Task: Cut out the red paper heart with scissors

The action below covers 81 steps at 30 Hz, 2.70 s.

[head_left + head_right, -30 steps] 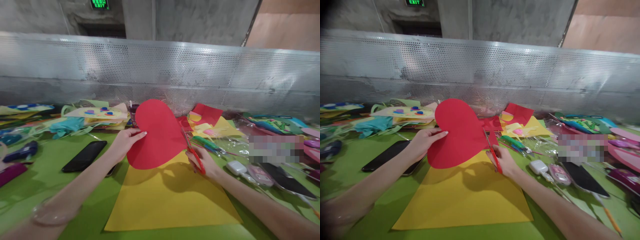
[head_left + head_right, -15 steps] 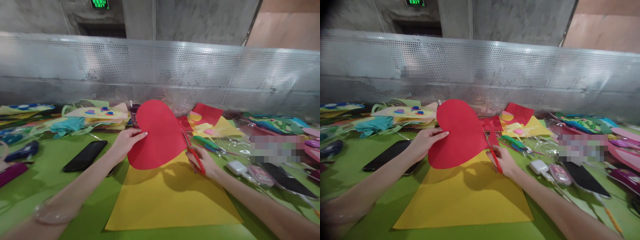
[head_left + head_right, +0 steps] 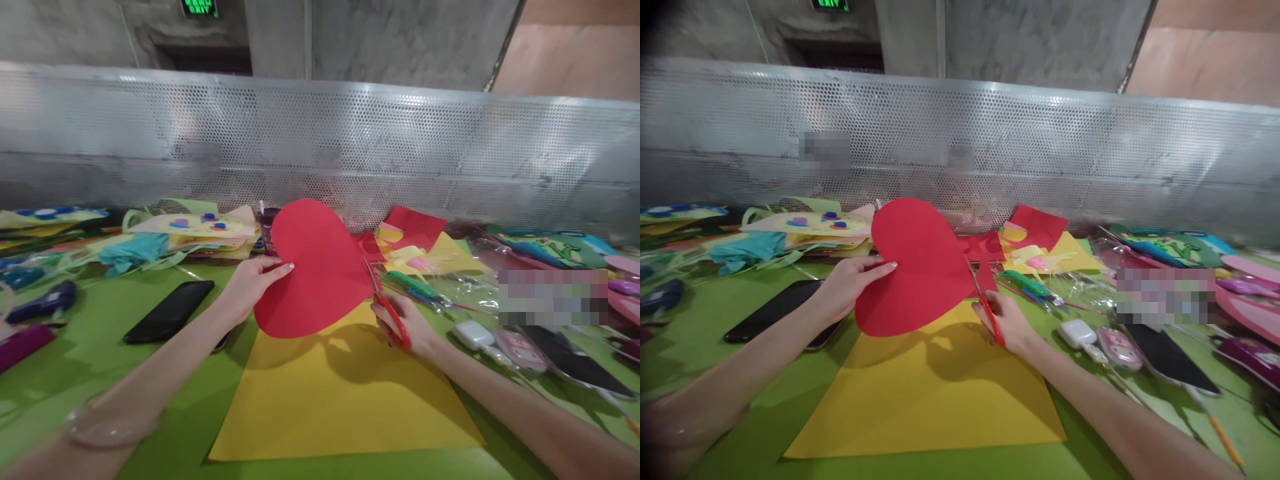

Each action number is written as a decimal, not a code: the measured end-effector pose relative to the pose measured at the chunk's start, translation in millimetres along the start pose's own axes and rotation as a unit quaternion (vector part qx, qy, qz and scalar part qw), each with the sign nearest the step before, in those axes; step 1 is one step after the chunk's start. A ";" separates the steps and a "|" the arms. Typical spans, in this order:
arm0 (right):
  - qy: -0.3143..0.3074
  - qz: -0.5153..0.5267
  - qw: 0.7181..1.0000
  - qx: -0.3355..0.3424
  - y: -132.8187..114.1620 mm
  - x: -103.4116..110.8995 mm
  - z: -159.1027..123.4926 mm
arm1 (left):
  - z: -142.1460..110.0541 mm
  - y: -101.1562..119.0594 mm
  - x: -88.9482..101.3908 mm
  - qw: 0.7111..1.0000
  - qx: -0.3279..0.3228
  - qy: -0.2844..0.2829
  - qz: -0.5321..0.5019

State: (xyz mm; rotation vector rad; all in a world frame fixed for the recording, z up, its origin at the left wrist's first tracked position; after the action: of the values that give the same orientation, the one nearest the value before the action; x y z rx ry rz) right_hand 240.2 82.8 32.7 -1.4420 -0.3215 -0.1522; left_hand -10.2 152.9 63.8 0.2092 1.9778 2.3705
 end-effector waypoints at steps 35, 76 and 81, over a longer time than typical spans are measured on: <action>0.009 0.005 1.000 -0.016 4.3 -1.2 1.9 | 2.8 -0.8 0.5 1.000 -0.004 0.009 0.004; 0.006 0.008 1.000 -0.013 0.4 -0.9 0.8 | 1.5 0.0 -0.4 1.000 0.002 -0.009 -0.020; -0.003 0.012 1.000 -0.010 3.0 -2.0 1.2 | 0.8 0.0 -0.8 1.000 0.003 -0.007 -0.017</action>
State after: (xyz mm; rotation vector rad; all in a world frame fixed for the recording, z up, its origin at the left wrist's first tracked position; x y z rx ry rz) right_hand 239.0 84.2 29.4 -1.4654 -0.3074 -0.1317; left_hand -9.3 153.6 63.9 0.1915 1.9677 2.3358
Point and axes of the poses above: each hand's wrist, its own z-axis towards the middle knuckle, its own x-axis out of the back of the hand, y = z × x, the point moved 6 cm from there along z, towards the middle knuckle, and after that the axes turned 3 degrees about z, right-handed, at the moved point
